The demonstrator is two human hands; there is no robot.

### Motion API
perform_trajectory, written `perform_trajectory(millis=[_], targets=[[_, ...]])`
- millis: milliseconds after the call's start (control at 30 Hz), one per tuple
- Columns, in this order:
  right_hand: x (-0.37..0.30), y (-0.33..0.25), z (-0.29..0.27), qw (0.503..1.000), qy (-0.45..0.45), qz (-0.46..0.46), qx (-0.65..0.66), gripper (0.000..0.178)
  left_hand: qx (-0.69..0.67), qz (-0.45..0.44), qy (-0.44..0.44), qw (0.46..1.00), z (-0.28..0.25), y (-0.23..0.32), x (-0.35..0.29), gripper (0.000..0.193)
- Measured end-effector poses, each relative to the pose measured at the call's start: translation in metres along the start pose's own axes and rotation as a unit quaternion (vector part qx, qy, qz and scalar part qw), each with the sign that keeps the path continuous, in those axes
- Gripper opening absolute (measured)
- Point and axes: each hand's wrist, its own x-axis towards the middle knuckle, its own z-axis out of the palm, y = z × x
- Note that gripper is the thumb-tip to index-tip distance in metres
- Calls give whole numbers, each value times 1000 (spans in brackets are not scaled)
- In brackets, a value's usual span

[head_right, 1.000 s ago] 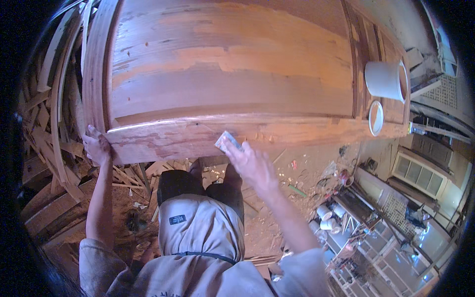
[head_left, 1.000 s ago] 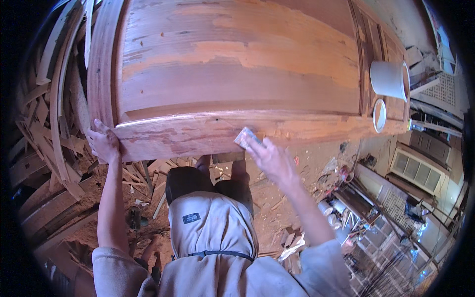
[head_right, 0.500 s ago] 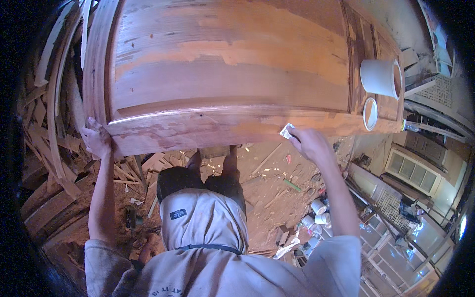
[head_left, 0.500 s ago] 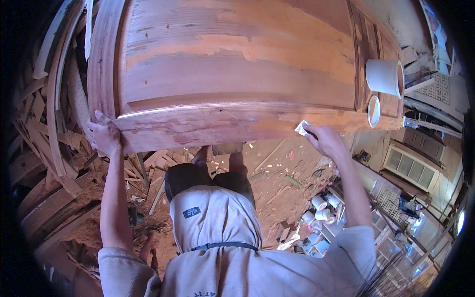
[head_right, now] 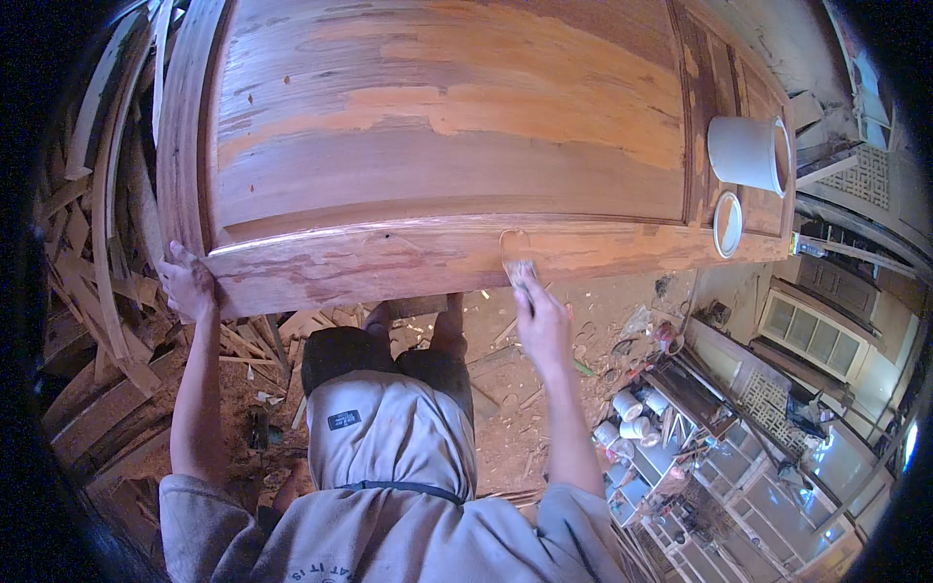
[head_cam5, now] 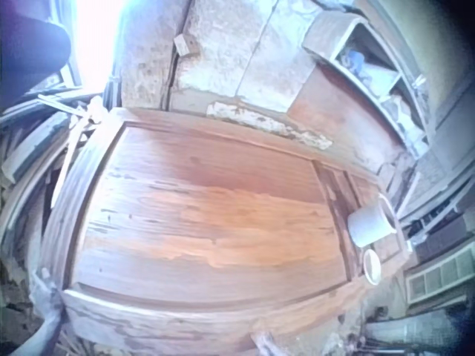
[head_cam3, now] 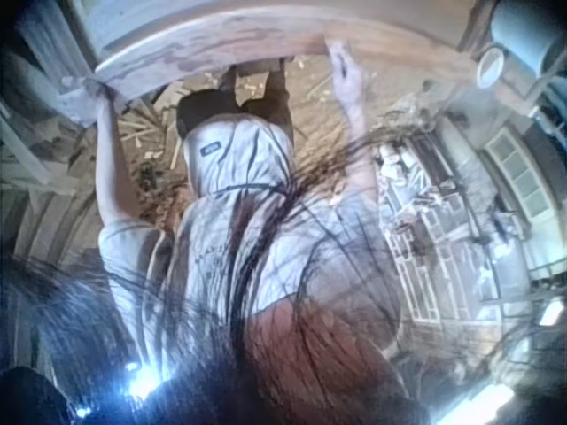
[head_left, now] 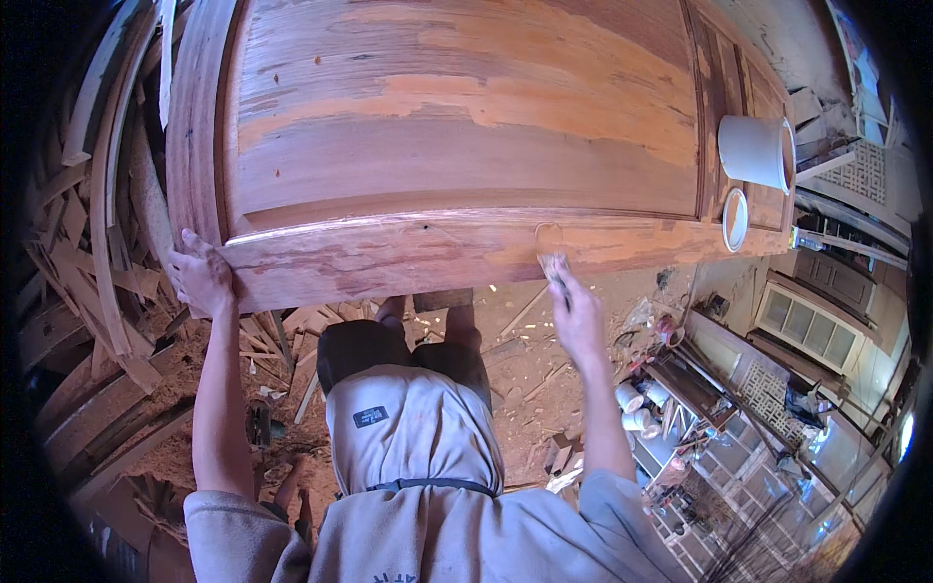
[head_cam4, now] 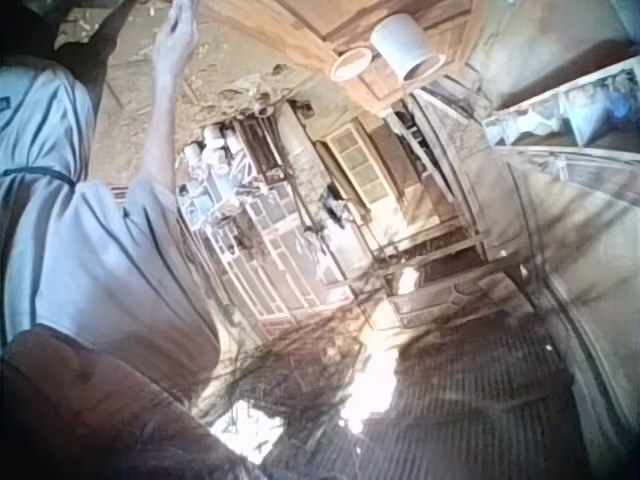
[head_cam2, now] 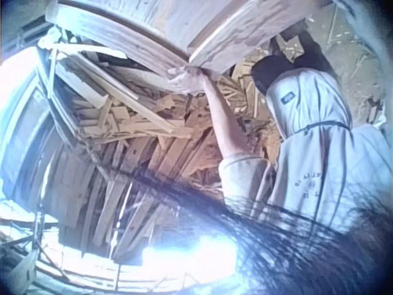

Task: The person applies wood putty to a wooden door using a putty knife and their finger, spreading it over imperfections and into seams before wiping excess with a cloth.

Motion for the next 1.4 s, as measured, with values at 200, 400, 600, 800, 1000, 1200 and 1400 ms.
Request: perform_trajectory(millis=[200, 400, 600, 800, 1000, 1200, 1400], targets=[[52, -39, -46, 980, -95, -163, -64, 33, -3, 8, 14, 1000, -2, 2, 1, 76], [87, -22, -65, 907, -214, -220, -287, 33, -9, 5, -17, 1000, 6, 10, -3, 77], [86, 3, -115, 876, -290, -114, -367, 35, -11, 14, 9, 1000, 6, -2, 1, 76], [6, 5, -70, 992, -111, 47, 39, 46, -1, 3, 18, 1000, 2, 5, -1, 74], [-43, -68, 50, 960, -37, 138, 241, 44, -1, 3, 15, 1000, -1, 11, -2, 73], [-20, -99, 73, 993, 64, 15, 97, 44, -1, 7, 22, 1000, -3, 12, -3, 72], [-22, -105, 61, 981, 82, 19, 176, 43, 3, -12, -14, 1000, -6, 14, -1, 73]])
